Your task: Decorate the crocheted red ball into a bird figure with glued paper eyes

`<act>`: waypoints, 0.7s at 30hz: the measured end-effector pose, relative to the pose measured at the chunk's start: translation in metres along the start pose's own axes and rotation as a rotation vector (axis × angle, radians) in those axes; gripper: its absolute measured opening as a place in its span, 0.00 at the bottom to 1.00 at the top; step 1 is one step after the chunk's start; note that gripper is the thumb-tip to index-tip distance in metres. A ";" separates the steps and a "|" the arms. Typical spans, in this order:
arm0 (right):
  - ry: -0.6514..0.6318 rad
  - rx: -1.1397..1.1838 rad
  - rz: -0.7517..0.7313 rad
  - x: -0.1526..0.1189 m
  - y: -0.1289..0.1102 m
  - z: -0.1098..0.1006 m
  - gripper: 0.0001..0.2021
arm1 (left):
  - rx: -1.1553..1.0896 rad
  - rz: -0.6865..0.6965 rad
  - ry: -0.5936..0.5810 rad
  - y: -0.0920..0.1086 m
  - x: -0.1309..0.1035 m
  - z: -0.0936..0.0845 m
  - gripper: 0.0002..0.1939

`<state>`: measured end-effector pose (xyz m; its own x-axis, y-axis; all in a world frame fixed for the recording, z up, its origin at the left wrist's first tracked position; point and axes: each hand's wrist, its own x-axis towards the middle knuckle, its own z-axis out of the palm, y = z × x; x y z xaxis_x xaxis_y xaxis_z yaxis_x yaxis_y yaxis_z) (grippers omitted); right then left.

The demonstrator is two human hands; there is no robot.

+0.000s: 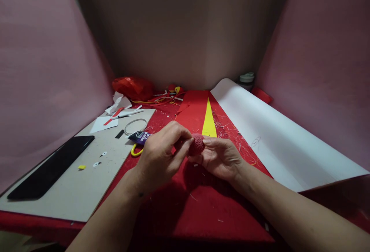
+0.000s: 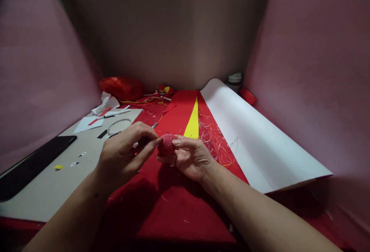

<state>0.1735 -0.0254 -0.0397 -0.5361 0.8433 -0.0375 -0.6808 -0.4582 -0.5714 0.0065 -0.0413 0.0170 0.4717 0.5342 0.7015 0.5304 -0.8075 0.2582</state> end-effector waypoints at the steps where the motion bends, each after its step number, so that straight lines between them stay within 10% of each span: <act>1: 0.001 -0.006 0.000 0.000 0.000 0.001 0.13 | -0.003 -0.005 -0.003 0.000 0.000 0.000 0.05; 21: 0.009 -0.003 0.006 0.000 -0.002 0.004 0.15 | -0.012 -0.041 -0.030 -0.004 -0.002 0.000 0.05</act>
<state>0.1731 -0.0260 -0.0357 -0.5356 0.8431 -0.0483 -0.6759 -0.4623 -0.5739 0.0033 -0.0394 0.0149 0.4708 0.5743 0.6697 0.5415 -0.7874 0.2946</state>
